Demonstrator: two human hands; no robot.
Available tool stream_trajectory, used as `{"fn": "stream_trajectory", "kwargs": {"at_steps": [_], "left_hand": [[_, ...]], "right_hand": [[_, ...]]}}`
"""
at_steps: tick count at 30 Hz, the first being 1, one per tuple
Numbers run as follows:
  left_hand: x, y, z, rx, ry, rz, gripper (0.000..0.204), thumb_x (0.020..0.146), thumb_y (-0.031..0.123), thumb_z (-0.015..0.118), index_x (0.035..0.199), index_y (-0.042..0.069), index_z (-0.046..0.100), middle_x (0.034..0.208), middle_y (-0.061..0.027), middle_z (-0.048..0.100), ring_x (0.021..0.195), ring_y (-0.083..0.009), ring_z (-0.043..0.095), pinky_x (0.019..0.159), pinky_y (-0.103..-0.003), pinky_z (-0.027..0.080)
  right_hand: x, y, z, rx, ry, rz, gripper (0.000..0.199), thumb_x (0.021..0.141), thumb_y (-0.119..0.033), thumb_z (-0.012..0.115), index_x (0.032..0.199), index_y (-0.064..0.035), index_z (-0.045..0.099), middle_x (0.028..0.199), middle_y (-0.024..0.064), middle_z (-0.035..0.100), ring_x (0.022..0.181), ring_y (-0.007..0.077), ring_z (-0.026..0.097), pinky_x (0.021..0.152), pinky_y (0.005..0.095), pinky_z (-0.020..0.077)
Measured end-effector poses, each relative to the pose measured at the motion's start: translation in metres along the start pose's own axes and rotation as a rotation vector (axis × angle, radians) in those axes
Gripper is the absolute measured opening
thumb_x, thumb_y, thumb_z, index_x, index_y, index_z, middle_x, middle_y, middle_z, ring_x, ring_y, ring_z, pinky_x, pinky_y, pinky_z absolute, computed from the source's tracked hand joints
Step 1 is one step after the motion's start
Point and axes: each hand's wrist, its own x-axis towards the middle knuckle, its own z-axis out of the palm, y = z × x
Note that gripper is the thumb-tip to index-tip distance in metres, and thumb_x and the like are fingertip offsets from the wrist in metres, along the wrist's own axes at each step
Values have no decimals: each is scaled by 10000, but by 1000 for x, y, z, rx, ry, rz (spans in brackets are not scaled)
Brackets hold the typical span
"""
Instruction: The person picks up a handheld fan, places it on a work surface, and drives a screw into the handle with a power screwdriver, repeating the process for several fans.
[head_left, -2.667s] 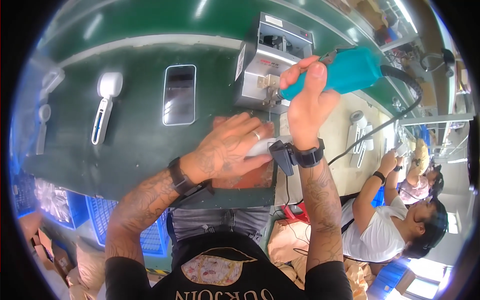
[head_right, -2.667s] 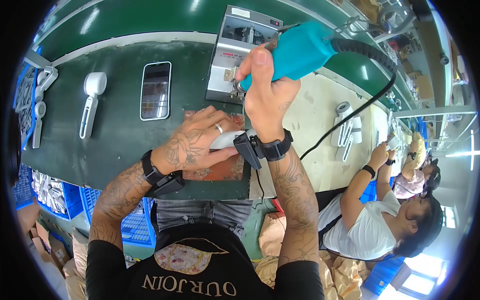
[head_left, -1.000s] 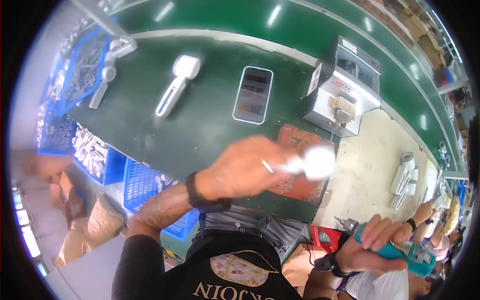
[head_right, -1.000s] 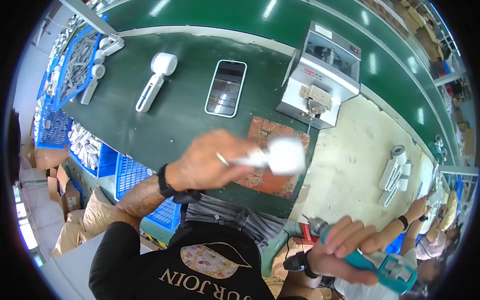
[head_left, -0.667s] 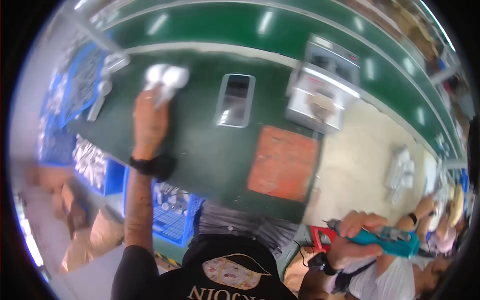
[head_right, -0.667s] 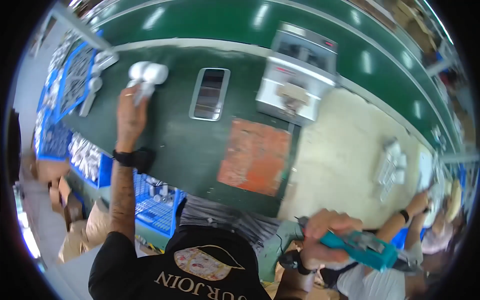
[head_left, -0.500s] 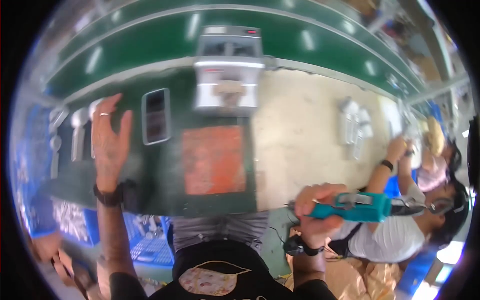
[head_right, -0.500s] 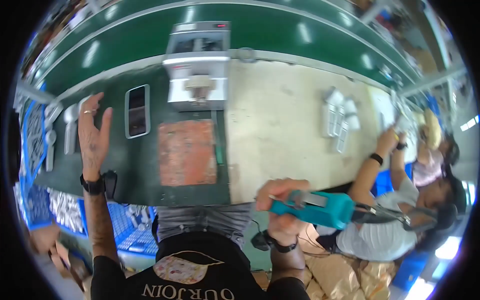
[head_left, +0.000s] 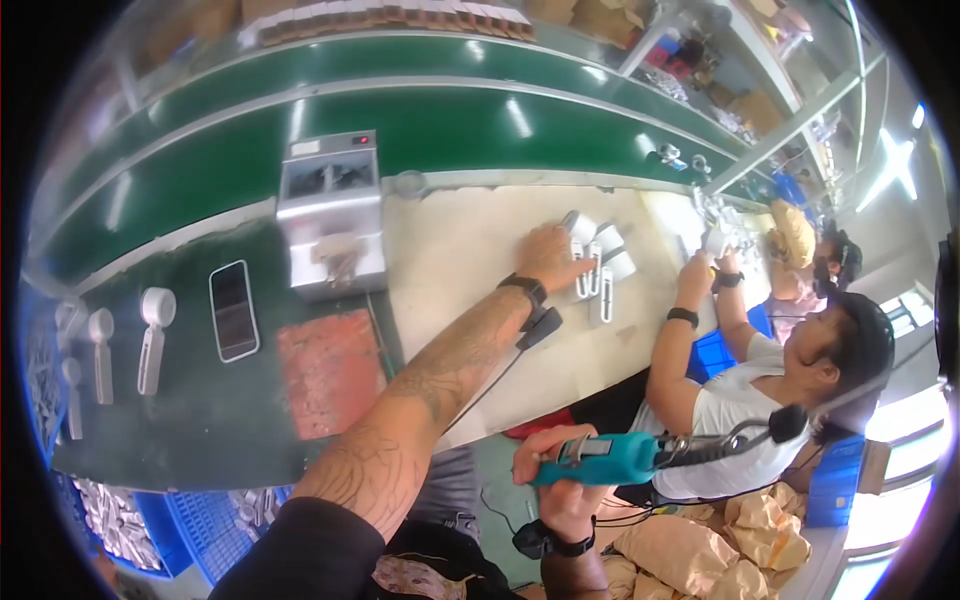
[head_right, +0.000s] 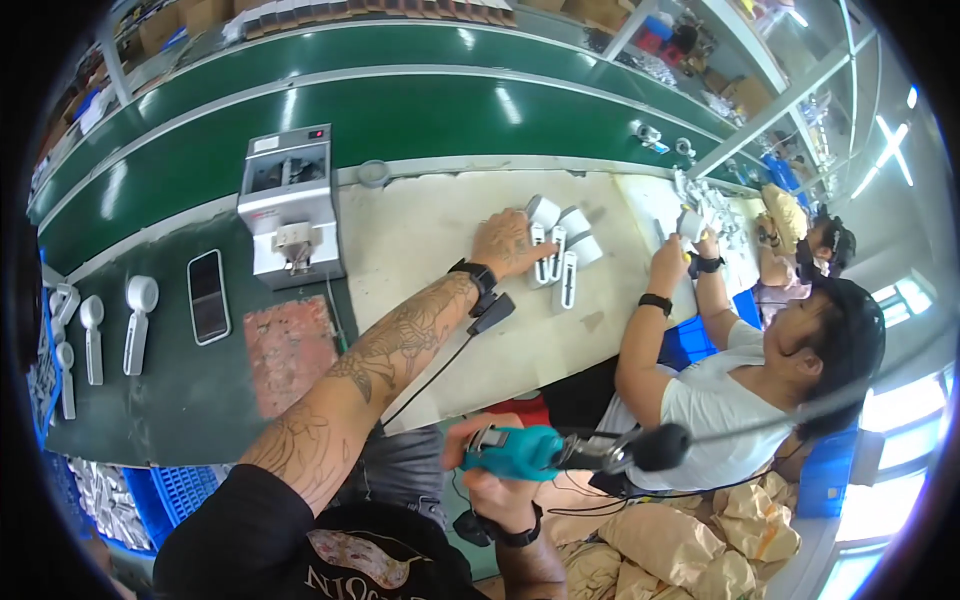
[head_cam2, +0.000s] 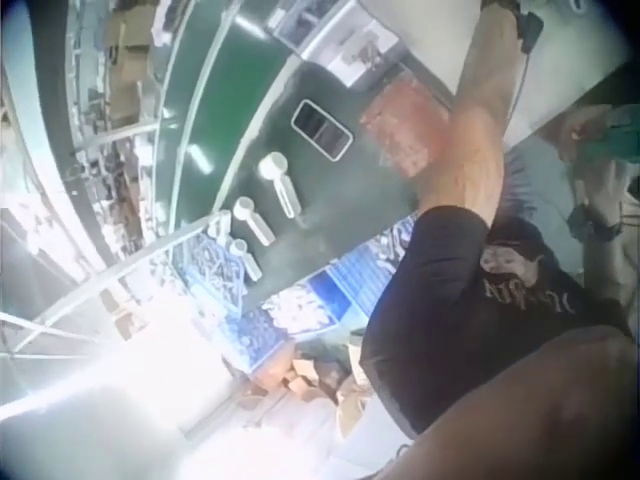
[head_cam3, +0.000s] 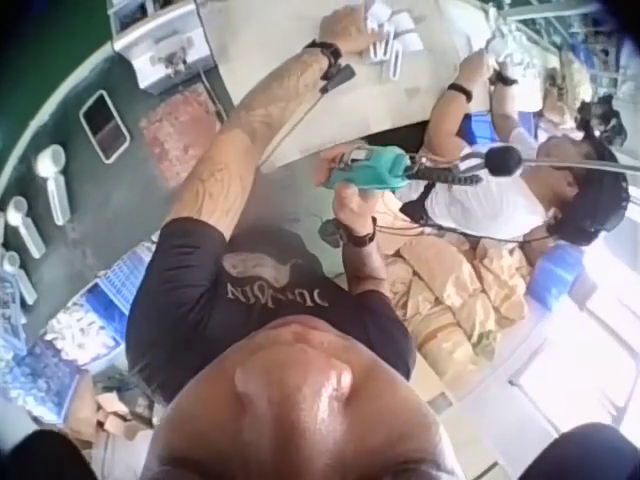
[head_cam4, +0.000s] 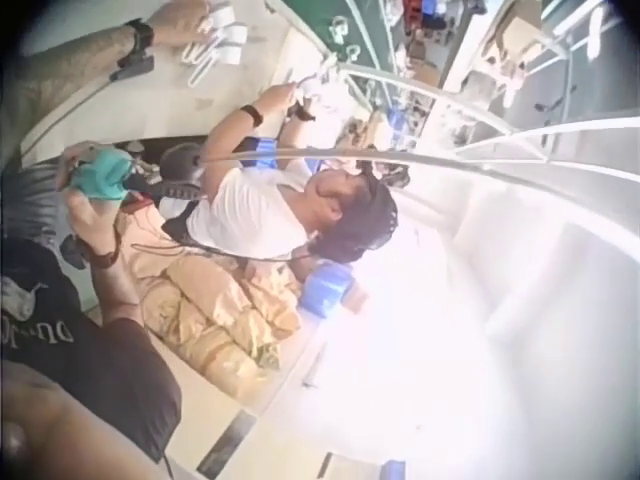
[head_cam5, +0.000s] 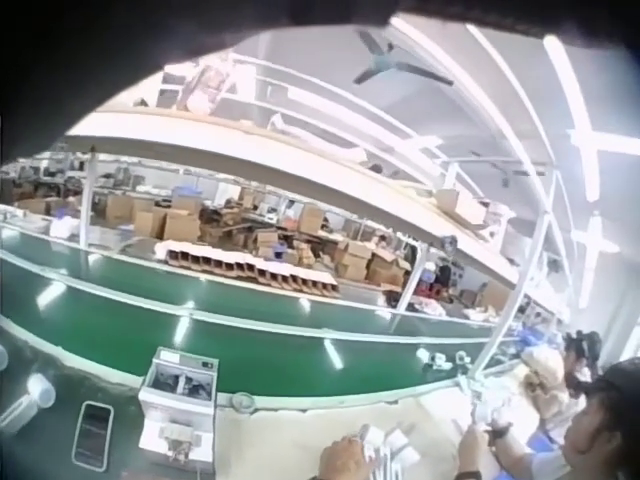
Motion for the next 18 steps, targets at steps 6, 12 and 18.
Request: {"fn": "stream_trajectory", "kwargs": {"at_steps": [6, 12, 18], "left_hand": [[-13, -20, -24, -110, -15, -136, 434, 781, 413, 718, 1001, 40, 701, 919, -148, 718, 902, -313, 677, 845, -404, 526], [-113, -30, -152, -178, -16, 49, 238, 822, 249, 730, 947, 47, 718, 895, -155, 712, 803, -318, 689, 732, -388, 535], [-206, -42, -237, 9, -68, -59, 229, 841, 237, 756, 965, 48, 721, 907, -136, 710, 843, -321, 682, 734, -409, 532]], "right_hand": [[1, 7, -5, 18, 129, -39, 729, 827, -645, 698, 1058, 16, 498, 702, 94, 564, 606, 178, 567, 539, 300, 464], [38, 26, 8, 36, 83, 28, 741, 817, -629, 730, 1079, 40, 550, 720, 76, 578, 632, 179, 582, 541, 289, 461], [61, 36, 36, 56, 19, 6, 782, 791, -682, 713, 1038, 40, 544, 688, 75, 567, 589, 175, 562, 516, 279, 437]]}}
